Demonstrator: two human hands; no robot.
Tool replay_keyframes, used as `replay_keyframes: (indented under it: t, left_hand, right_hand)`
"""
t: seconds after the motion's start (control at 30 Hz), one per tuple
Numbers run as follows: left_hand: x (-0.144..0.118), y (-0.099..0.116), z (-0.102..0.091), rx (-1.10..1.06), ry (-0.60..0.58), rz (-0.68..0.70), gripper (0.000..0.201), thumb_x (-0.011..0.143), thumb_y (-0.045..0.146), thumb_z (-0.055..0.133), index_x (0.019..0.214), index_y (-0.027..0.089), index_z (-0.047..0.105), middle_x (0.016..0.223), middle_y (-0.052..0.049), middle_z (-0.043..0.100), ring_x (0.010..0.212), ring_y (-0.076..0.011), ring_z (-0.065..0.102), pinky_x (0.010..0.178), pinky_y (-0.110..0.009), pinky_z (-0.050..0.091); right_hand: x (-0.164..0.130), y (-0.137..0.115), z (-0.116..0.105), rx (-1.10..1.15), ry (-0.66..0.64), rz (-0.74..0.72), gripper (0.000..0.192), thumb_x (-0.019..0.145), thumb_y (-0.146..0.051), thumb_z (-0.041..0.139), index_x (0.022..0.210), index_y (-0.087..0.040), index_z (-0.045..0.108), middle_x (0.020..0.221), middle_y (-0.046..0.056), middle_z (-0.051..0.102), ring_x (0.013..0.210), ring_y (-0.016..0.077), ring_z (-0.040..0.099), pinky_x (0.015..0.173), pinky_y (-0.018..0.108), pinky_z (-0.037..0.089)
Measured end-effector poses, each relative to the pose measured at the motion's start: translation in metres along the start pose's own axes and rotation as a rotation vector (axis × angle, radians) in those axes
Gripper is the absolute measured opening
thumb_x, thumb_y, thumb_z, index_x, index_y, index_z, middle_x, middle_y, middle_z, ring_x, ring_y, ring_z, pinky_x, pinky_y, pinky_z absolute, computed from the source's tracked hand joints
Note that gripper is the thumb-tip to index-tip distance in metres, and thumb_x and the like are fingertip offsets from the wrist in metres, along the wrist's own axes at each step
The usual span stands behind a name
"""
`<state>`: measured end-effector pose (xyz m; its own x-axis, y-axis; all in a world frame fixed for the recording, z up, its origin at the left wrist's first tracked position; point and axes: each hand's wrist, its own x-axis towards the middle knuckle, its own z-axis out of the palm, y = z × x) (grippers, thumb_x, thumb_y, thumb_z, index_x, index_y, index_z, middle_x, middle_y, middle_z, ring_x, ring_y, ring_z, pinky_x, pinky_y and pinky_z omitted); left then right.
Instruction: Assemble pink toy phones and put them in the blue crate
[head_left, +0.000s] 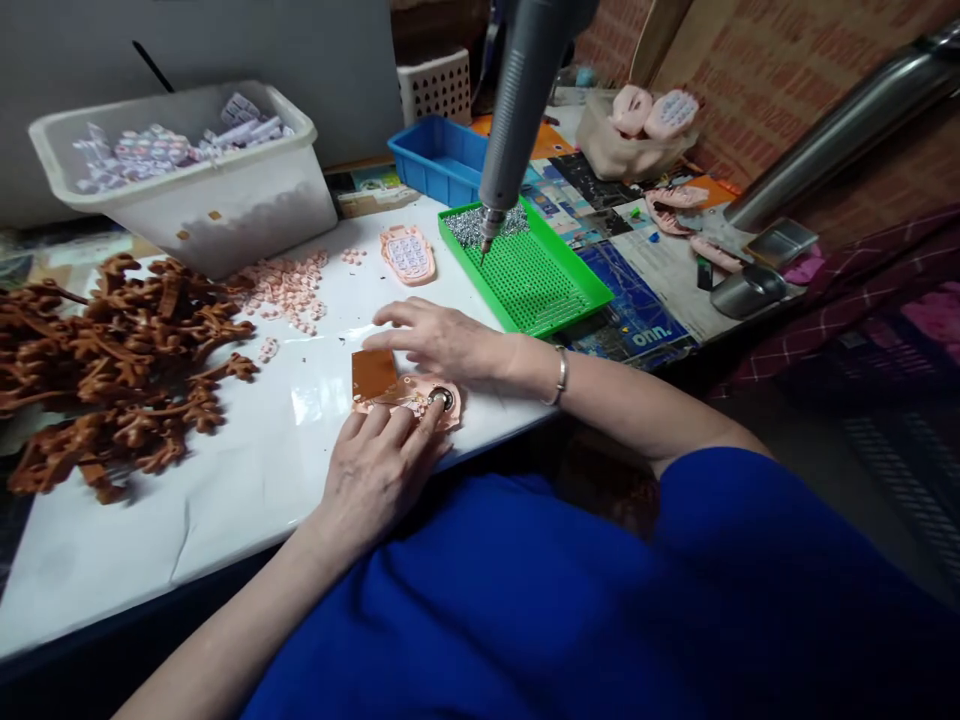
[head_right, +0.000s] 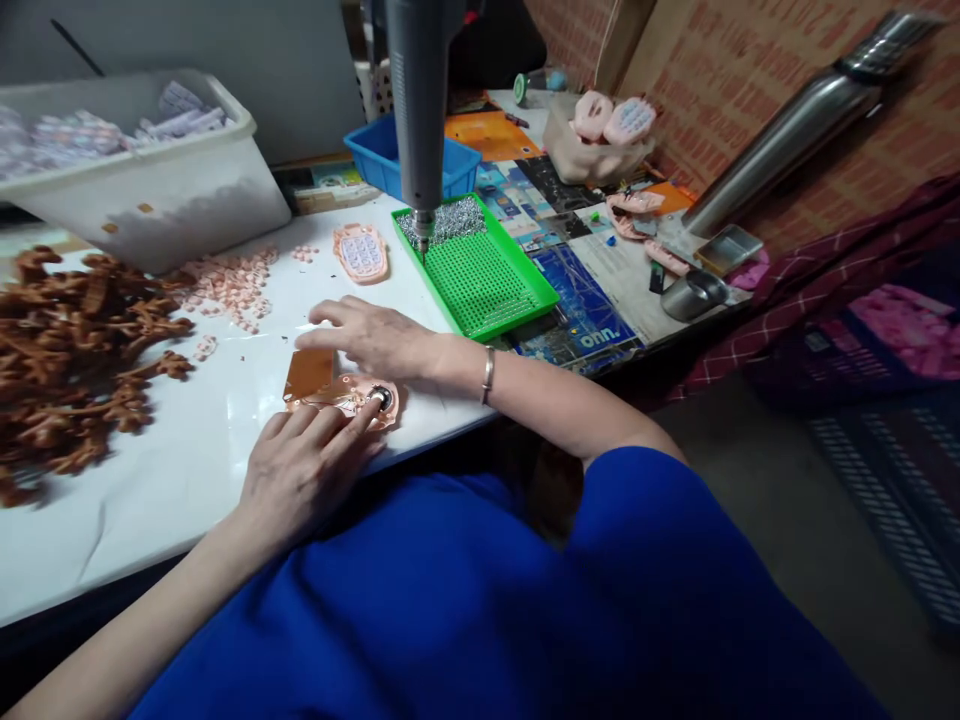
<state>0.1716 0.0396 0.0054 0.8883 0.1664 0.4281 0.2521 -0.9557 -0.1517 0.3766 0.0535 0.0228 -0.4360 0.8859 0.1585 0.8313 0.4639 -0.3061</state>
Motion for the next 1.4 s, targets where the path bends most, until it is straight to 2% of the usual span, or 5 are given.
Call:
replay_keyframes:
  t: [0.17,0.37,0.63,0.87,1.4]
  left_hand:
    - [0.001,0.002,0.000,0.012,0.002,0.004,0.030,0.097,0.032,0.054,0.119,0.013,0.063,0.074,-0.006,0.060,0.069,-0.0228,0.052,0.062,-0.035,0.033]
    - [0.000,0.002,0.001,0.005,0.026,0.001,0.031,0.096,0.032,0.054,0.118,0.012,0.065,0.077,-0.007,0.061,0.072,-0.0233,0.052,0.065,-0.036,0.034]
    - [-0.001,0.000,-0.001,-0.006,0.026,-0.001,0.030,0.097,0.033,0.052,0.113,0.012,0.067,0.074,-0.006,0.060,0.070,-0.0232,0.051,0.065,-0.036,0.033]
    - [0.002,-0.002,-0.004,-0.015,0.028,0.014,0.027,0.095,0.033,0.058,0.110,0.013,0.067,0.072,-0.005,0.062,0.067,-0.0239,0.055,0.062,-0.035,0.035]
    - [0.017,-0.009,0.012,-0.221,0.262,-0.151,0.018,0.097,0.025,0.056,0.089,0.017,0.069,0.064,0.001,0.064,0.048,-0.0091,0.056,0.045,-0.020,0.038]
  right_hand:
    - [0.032,0.005,0.000,-0.023,-0.176,-0.173,0.029,0.097,-0.016,0.049,0.117,-0.023,0.069,0.146,0.009,0.046,0.133,0.0209,0.041,0.113,0.035,0.036]
    - [0.008,0.010,-0.019,-0.073,0.022,-0.276,0.021,0.101,-0.023,0.045,0.103,-0.014,0.063,0.126,0.012,0.059,0.131,0.0231,0.044,0.111,0.044,0.036]
    - [-0.055,-0.008,-0.030,0.426,0.341,0.210,0.014,0.088,-0.022,0.060,0.099,-0.014,0.056,0.084,-0.001,0.058,0.072,0.0081,0.052,0.072,0.022,0.045]
    - [-0.077,-0.023,-0.019,0.909,0.268,0.590,0.016,0.090,-0.018,0.050,0.106,-0.016,0.053,0.085,-0.003,0.054,0.050,0.0045,0.058,0.038,0.014,0.045]
    - [-0.091,-0.023,-0.014,1.103,0.389,0.576,0.046,0.076,-0.028,0.076,0.109,-0.017,0.046,0.080,-0.006,0.054,0.055,0.0032,0.056,0.051,0.015,0.048]
